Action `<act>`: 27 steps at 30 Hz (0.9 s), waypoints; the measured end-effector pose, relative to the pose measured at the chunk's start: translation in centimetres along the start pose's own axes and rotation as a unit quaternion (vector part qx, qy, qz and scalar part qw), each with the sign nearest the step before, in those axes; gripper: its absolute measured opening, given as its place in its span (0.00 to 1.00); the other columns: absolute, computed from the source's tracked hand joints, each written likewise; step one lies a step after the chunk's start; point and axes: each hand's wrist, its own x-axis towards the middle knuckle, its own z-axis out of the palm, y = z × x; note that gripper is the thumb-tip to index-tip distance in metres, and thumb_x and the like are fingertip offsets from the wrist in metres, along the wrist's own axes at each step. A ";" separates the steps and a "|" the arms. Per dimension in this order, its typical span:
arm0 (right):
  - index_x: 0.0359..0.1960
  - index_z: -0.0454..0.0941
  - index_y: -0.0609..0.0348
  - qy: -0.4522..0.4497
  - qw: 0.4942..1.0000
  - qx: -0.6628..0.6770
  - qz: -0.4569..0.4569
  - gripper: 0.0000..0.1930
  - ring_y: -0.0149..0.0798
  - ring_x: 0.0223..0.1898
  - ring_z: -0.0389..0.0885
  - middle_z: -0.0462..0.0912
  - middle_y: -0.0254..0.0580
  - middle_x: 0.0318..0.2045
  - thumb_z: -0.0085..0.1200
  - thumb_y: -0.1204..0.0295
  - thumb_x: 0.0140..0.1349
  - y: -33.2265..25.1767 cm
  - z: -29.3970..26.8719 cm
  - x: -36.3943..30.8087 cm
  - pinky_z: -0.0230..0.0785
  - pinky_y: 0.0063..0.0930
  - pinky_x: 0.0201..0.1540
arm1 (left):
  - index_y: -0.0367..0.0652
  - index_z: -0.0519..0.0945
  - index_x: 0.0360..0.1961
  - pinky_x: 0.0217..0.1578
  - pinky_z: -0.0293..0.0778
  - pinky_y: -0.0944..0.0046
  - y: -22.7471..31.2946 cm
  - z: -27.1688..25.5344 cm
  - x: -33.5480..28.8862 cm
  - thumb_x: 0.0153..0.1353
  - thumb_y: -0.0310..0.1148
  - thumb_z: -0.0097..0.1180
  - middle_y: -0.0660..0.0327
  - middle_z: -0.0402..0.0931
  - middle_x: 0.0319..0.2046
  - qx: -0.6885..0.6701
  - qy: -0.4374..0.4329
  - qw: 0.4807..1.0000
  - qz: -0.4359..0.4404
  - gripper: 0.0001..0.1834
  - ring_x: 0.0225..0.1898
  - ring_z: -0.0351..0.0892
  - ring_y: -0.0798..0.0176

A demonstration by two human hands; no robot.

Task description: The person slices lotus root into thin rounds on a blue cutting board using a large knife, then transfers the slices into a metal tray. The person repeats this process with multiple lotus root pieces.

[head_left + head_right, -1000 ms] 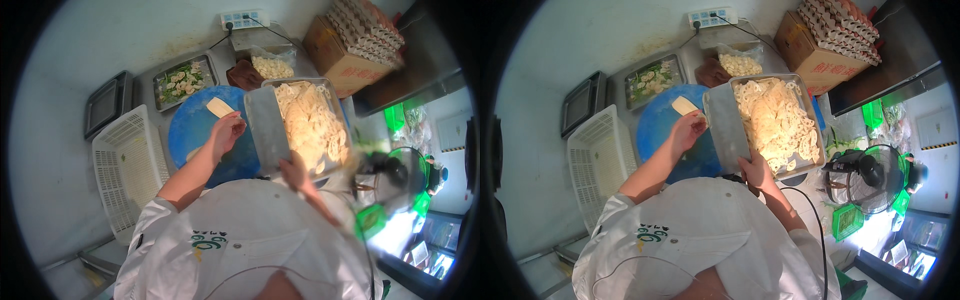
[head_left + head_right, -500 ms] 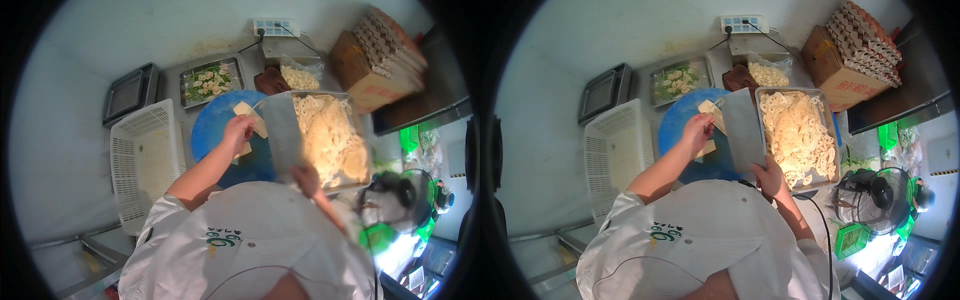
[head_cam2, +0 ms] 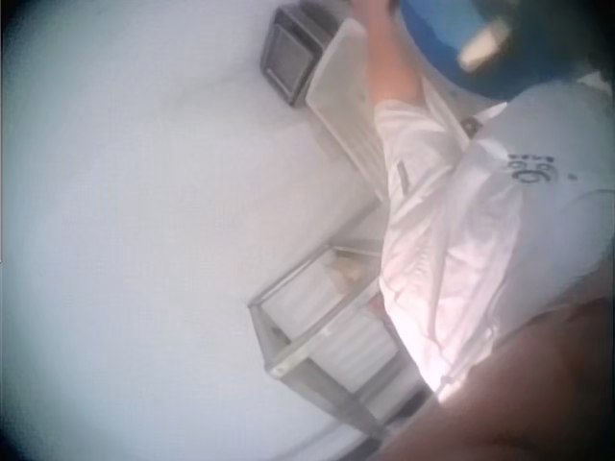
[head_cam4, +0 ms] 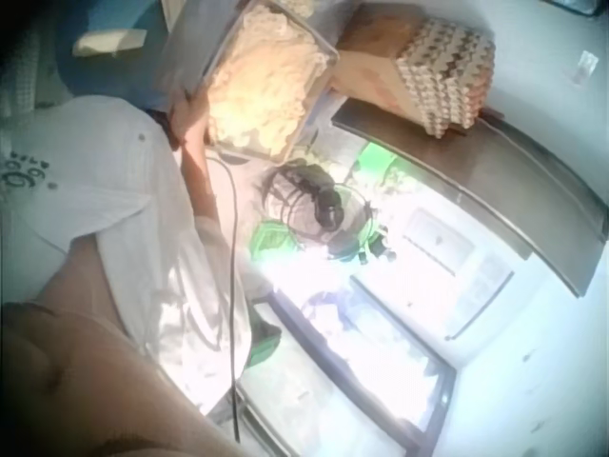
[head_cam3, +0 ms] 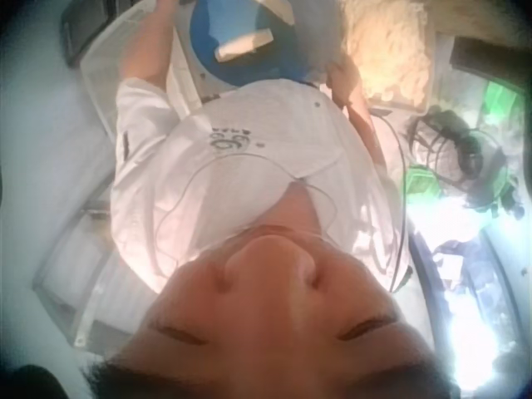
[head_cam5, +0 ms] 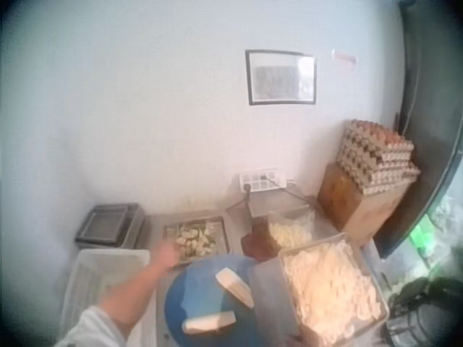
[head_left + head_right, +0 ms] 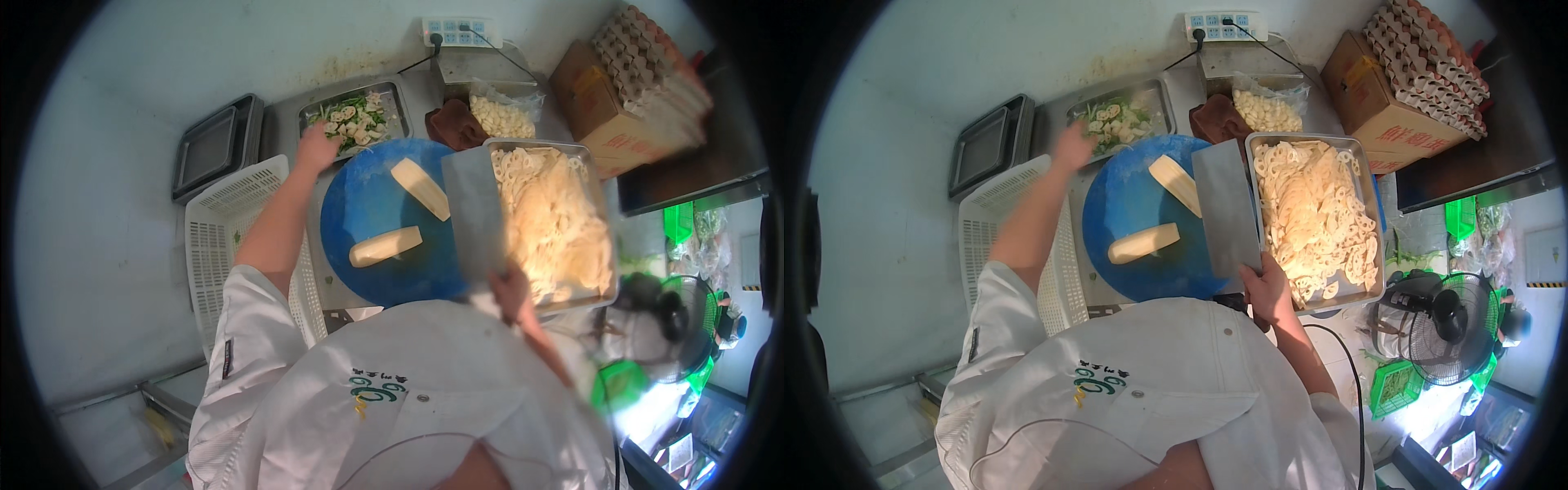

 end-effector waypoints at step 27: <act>0.45 0.70 0.59 -0.101 0.823 -0.527 -0.187 0.08 0.60 0.38 0.86 0.86 0.55 0.33 0.43 0.75 0.67 -4.6 4.7 5.4 0.77 0.53 0.38 | 0.50 0.80 0.37 0.49 0.74 0.53 4.0 5.9 -19.3 0.44 0.30 0.70 0.63 0.76 0.42 -0.015 -0.123 0.920 0.372 0.17 0.47 0.76 0.52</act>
